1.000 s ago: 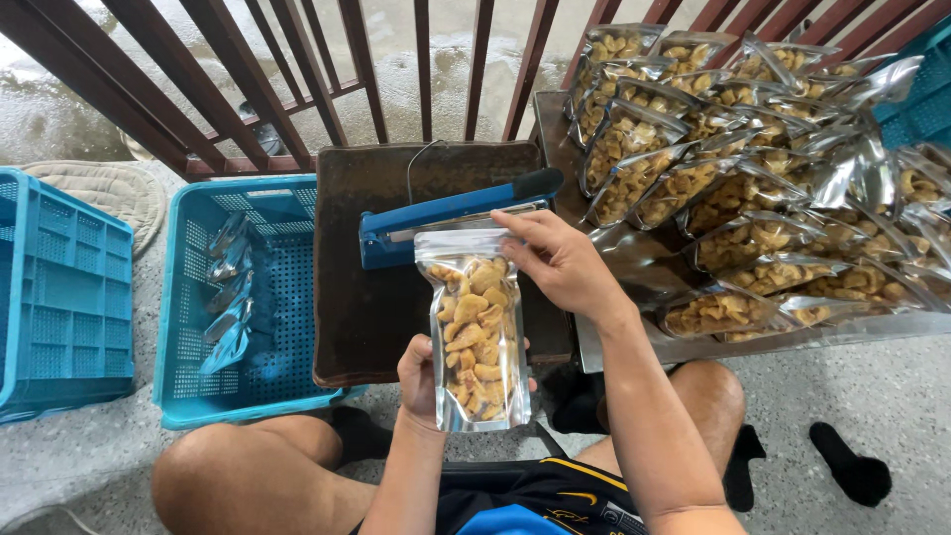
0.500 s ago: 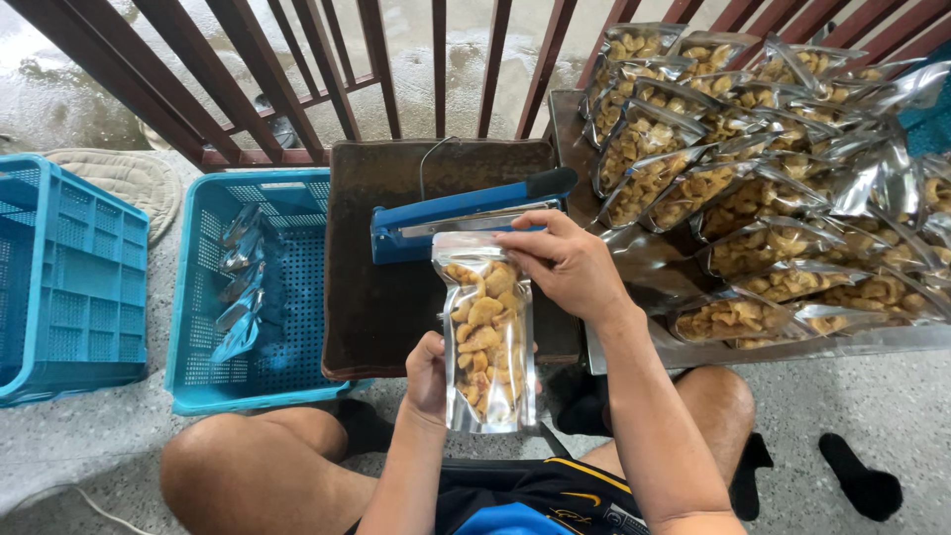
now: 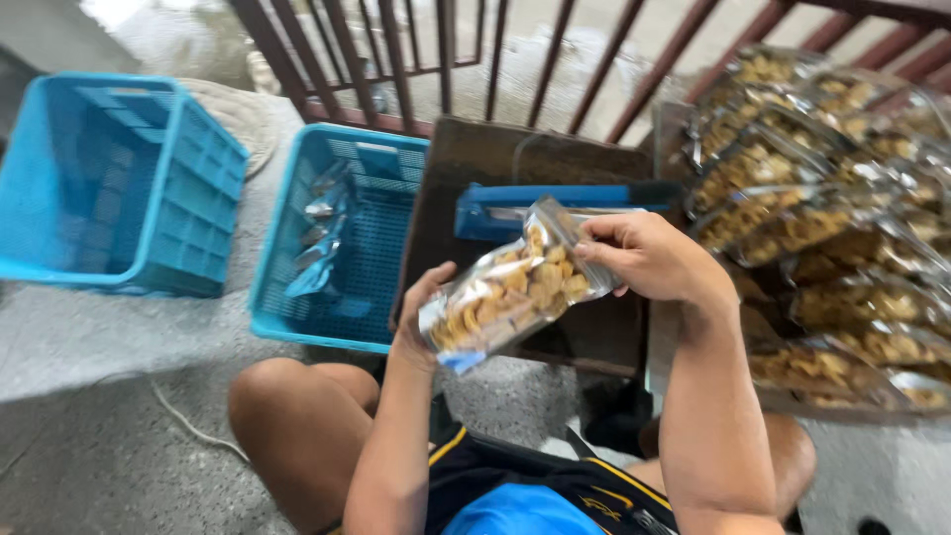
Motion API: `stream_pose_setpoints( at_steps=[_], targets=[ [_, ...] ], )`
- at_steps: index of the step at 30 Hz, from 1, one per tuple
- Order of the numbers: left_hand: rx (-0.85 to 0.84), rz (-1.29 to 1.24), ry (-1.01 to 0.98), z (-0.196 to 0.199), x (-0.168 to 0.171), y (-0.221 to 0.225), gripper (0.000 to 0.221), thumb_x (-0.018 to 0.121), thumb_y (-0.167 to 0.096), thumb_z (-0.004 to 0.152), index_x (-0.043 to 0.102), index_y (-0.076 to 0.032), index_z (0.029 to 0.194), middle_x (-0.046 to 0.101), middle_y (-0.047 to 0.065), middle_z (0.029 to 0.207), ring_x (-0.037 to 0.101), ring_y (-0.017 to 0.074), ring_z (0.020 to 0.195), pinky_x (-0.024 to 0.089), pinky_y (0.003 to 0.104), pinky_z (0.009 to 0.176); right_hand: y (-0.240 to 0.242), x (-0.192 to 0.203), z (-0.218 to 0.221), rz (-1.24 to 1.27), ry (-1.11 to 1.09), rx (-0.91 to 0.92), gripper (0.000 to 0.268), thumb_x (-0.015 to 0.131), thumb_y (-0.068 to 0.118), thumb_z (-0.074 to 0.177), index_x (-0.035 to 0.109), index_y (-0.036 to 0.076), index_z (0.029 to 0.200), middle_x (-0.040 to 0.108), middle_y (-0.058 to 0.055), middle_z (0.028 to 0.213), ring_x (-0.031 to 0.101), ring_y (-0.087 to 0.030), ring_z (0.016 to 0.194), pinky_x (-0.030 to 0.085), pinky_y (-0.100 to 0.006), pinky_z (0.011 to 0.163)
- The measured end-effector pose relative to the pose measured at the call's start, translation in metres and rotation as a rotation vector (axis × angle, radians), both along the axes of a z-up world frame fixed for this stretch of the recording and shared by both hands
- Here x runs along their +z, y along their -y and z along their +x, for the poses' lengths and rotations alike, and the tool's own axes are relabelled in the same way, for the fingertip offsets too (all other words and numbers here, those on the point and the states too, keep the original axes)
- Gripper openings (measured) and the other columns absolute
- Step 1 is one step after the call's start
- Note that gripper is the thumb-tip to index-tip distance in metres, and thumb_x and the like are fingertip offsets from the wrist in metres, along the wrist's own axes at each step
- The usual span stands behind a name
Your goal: The person seals plastic bags containing snacks using a heat sealer, then places the sealed bags into a blue plastic crate.
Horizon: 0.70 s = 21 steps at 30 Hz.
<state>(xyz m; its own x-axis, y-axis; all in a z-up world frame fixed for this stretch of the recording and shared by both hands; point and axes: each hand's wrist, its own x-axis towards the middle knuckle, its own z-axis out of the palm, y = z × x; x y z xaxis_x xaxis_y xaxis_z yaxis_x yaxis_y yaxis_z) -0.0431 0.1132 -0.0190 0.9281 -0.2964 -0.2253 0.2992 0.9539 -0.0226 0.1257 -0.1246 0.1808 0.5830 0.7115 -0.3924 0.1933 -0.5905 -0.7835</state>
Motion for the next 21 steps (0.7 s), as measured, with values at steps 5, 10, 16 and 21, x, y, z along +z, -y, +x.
stream_pose_setpoints(
  at_steps=[5,10,16,21],
  targets=[
    [0.406,0.011,-0.021,-0.010,-0.020,-0.040,0.051,0.050,-0.035,0.092,0.065,0.003,0.124,0.077,0.022,0.115,0.074,0.0356,0.103,0.060,0.048,0.082,-0.069,0.006,-0.020,0.080,0.060,-0.169,0.029,0.058,0.025,0.097,0.070,0.011,0.118,0.070,0.000,0.078,0.068,-0.010,0.065,0.060,-0.029,0.051],
    [0.475,0.001,-0.325,-0.016,-0.060,-0.047,0.033,0.049,-0.017,0.095,0.069,0.002,0.115,0.074,0.017,0.108,0.074,0.0321,0.098,0.061,0.045,0.090,-0.160,-0.046,-0.035,0.076,0.472,-0.067,0.023,0.057,0.023,0.099,0.070,0.007,0.111,0.074,-0.018,0.086,0.073,-0.035,0.076,0.059,-0.047,0.066],
    [0.741,0.705,-0.486,-0.022,-0.012,-0.064,0.030,0.055,-0.023,0.100,0.068,0.002,0.111,0.071,0.015,0.097,0.068,0.0303,0.081,0.059,0.048,0.076,-0.263,-0.130,-0.065,-0.132,0.626,-0.019,0.019,0.055,0.017,0.095,0.063,0.006,0.108,0.072,-0.028,0.088,0.069,-0.050,0.084,0.054,-0.060,0.079],
    [0.867,1.080,-0.620,-0.004,-0.023,-0.114,0.035,0.052,-0.014,0.096,0.070,0.003,0.120,0.074,0.014,0.110,0.068,0.0252,0.092,0.055,0.038,0.084,-0.311,-0.167,-0.101,-0.226,0.547,-0.045,0.036,0.063,0.024,0.086,0.057,0.002,0.113,0.071,-0.028,0.084,0.070,-0.048,0.080,0.056,-0.059,0.073]
  ],
)
